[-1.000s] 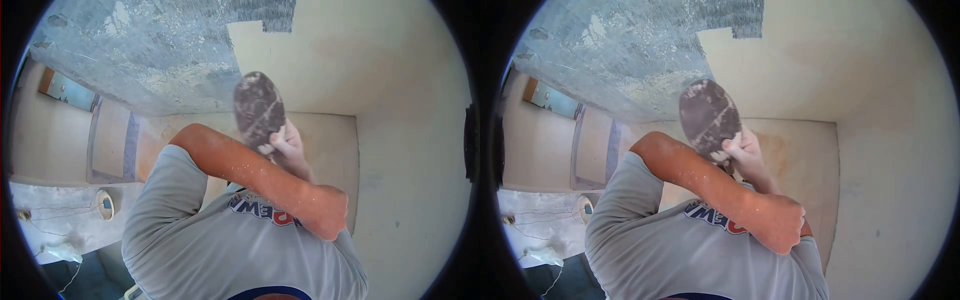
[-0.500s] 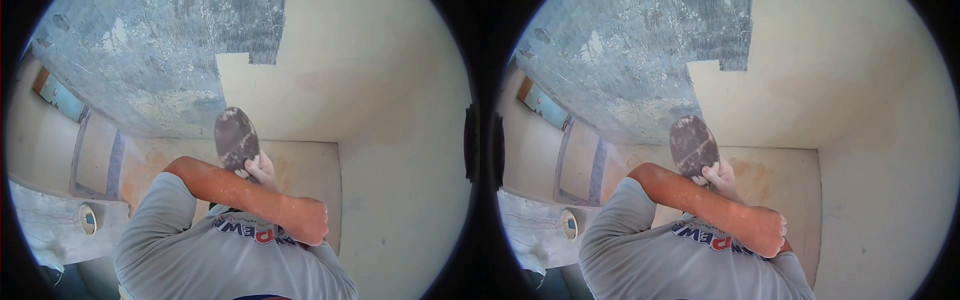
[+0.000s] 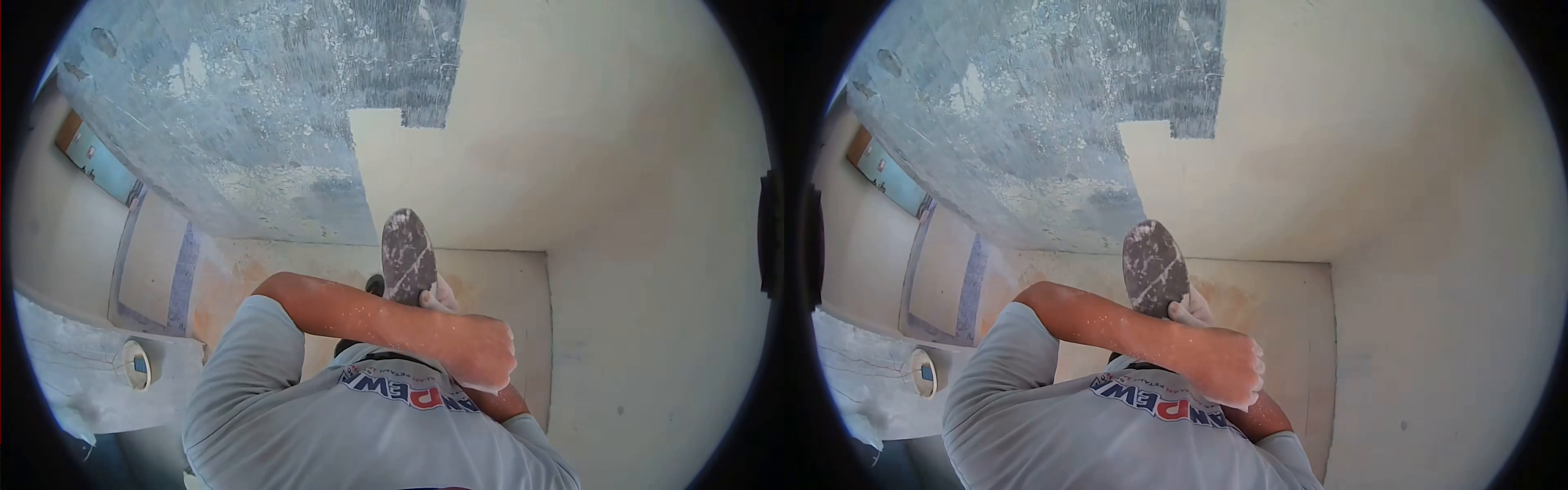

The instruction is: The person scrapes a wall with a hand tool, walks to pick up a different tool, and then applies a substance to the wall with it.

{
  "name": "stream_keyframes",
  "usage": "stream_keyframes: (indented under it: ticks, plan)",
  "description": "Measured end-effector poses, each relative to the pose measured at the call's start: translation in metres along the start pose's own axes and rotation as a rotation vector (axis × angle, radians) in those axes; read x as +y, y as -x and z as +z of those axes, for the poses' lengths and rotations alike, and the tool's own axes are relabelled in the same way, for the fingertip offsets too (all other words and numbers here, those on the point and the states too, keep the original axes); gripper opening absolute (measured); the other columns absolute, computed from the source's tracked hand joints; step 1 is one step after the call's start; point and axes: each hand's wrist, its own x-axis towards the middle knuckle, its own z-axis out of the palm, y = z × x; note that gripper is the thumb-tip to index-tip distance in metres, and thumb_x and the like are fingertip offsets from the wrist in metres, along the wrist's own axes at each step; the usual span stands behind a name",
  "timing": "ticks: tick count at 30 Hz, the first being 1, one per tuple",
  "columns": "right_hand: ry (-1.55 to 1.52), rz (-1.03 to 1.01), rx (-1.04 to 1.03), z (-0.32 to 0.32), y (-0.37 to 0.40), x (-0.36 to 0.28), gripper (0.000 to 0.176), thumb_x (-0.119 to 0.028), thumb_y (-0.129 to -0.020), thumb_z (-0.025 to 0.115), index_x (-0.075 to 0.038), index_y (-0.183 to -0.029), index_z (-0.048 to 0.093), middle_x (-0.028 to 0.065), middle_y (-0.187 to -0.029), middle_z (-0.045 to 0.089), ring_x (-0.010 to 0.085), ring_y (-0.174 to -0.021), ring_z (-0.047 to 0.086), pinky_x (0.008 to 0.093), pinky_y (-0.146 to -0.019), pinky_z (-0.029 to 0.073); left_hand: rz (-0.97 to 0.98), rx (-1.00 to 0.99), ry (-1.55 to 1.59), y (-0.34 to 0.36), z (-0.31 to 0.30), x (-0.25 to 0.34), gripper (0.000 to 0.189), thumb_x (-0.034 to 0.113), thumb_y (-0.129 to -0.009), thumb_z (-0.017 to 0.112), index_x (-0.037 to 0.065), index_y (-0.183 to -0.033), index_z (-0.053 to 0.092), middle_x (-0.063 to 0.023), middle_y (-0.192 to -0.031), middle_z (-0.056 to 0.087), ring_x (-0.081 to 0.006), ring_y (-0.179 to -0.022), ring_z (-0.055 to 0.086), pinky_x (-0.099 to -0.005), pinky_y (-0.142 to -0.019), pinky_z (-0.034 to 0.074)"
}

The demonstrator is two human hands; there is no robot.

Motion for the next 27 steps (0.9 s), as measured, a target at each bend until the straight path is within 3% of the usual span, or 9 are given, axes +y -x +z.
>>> stream_keyframes:
  ticks: [4, 6, 7, 9, 16, 21, 25, 26, 27]
  plan:
    - [0.203, -0.065, -0.195, -0.078, -0.038, 0.037, 0.039, -0.014, -0.097, 0.060, 0.000, -0.131, 0.046, 0.0014, -0.093, 0.064, 0.0049, -0.069, 0.056, 0.0233, -0.061, 0.044, 0.036, -0.058, 0.044, -0.017, 0.004, 0.001, 0.021, 0.025, -0.077, 0.061, 0.009, -0.065, 0.065, -0.0057, -0.072, 0.067, -0.0268, -0.072, 0.066, -0.0390, -0.066, 0.051]
    - [0.680, 0.146, -0.222, -0.124, -0.059, 0.057, 0.042, -0.014, -0.097, 0.060, 0.000, -0.134, 0.045, 0.0041, -0.103, 0.065, 0.0060, -0.076, 0.059, 0.0236, -0.068, 0.048, 0.057, -0.041, 0.061, -0.022, 0.003, 0.002, 0.021, 0.026, -0.077, 0.061, 0.009, -0.064, 0.064, -0.0056, -0.072, 0.067, -0.0272, -0.072, 0.066, -0.0397, -0.067, 0.051]
    - [0.684, 0.143, -0.230, -0.102, -0.048, 0.044, 0.042, -0.014, -0.097, 0.060, 0.000, -0.134, 0.045, 0.0041, -0.103, 0.065, 0.0060, -0.076, 0.059, 0.0236, -0.068, 0.048, 0.054, -0.041, 0.075, -0.021, 0.000, 0.002, 0.022, 0.027, -0.078, 0.061, 0.009, -0.065, 0.064, -0.0058, -0.072, 0.066, -0.0273, -0.072, 0.066, -0.0402, -0.066, 0.051]
    - [0.257, -0.026, -0.287, -0.039, -0.010, 0.003, 0.039, -0.012, -0.097, 0.061, -0.001, -0.132, 0.047, 0.0023, -0.100, 0.065, 0.0050, -0.078, 0.059, 0.0225, -0.069, 0.048, 0.043, -0.040, 0.080, -0.016, -0.001, 0.000, 0.023, 0.027, -0.078, 0.061, 0.009, -0.065, 0.064, -0.0059, -0.072, 0.066, -0.0274, -0.072, 0.066, -0.0406, -0.066, 0.051]
    - [0.247, -0.058, -0.258, -0.100, -0.020, 0.027, 0.035, -0.010, -0.098, 0.059, -0.002, -0.130, 0.049, 0.0006, -0.099, 0.064, 0.0054, -0.080, 0.060, 0.0234, -0.070, 0.050, 0.055, 0.127, 0.214, -0.014, 0.023, -0.007, 0.026, 0.028, -0.075, 0.063, 0.007, -0.061, 0.067, -0.0130, -0.066, 0.067, -0.0332, -0.066, 0.067, -0.0443, -0.060, 0.052]
    - [0.259, -0.368, -0.483, -0.102, -0.090, 0.016, 0.035, -0.010, -0.098, 0.059, -0.003, -0.130, 0.049, 0.0011, -0.099, 0.065, 0.0057, -0.082, 0.061, 0.0241, -0.072, 0.051, 0.021, 0.119, 0.201, -0.001, 0.010, -0.027, 0.027, 0.030, -0.080, 0.062, 0.008, -0.064, 0.067, -0.0115, -0.068, 0.067, -0.0322, -0.069, 0.067, -0.0438, -0.061, 0.051]
    - [0.259, -0.610, -0.651, -0.115, -0.142, -0.008, 0.035, -0.010, -0.098, 0.059, -0.003, -0.130, 0.050, 0.0014, -0.100, 0.065, 0.0059, -0.083, 0.061, 0.0247, -0.073, 0.052, -0.009, 0.234, 0.252, 0.029, 0.004, -0.049, 0.025, 0.029, -0.085, 0.066, 0.009, -0.070, 0.065, -0.0066, -0.073, 0.066, -0.0287, -0.072, 0.065, -0.0411, -0.064, 0.051]
    - [0.261, -0.667, -0.697, -0.170, -0.066, 0.019, 0.034, -0.010, -0.098, 0.059, -0.004, -0.130, 0.050, 0.0015, -0.100, 0.065, 0.0060, -0.083, 0.061, 0.0249, -0.073, 0.052, -0.034, 0.303, 0.262, 0.039, 0.001, -0.054, 0.024, 0.027, -0.085, 0.069, 0.009, -0.070, 0.063, -0.0038, -0.073, 0.064, -0.0264, -0.073, 0.064, -0.0389, -0.066, 0.050]
    - [0.261, -0.723, -0.741, -0.178, -0.069, 0.017, 0.034, -0.010, -0.098, 0.059, -0.004, -0.130, 0.050, 0.0016, -0.100, 0.065, 0.0060, -0.083, 0.061, 0.0250, -0.074, 0.052, -0.038, 0.310, 0.260, 0.052, -0.002, -0.057, 0.024, 0.027, -0.085, 0.069, 0.009, -0.070, 0.063, -0.0038, -0.073, 0.064, -0.0264, -0.073, 0.064, -0.0389, -0.066, 0.050]
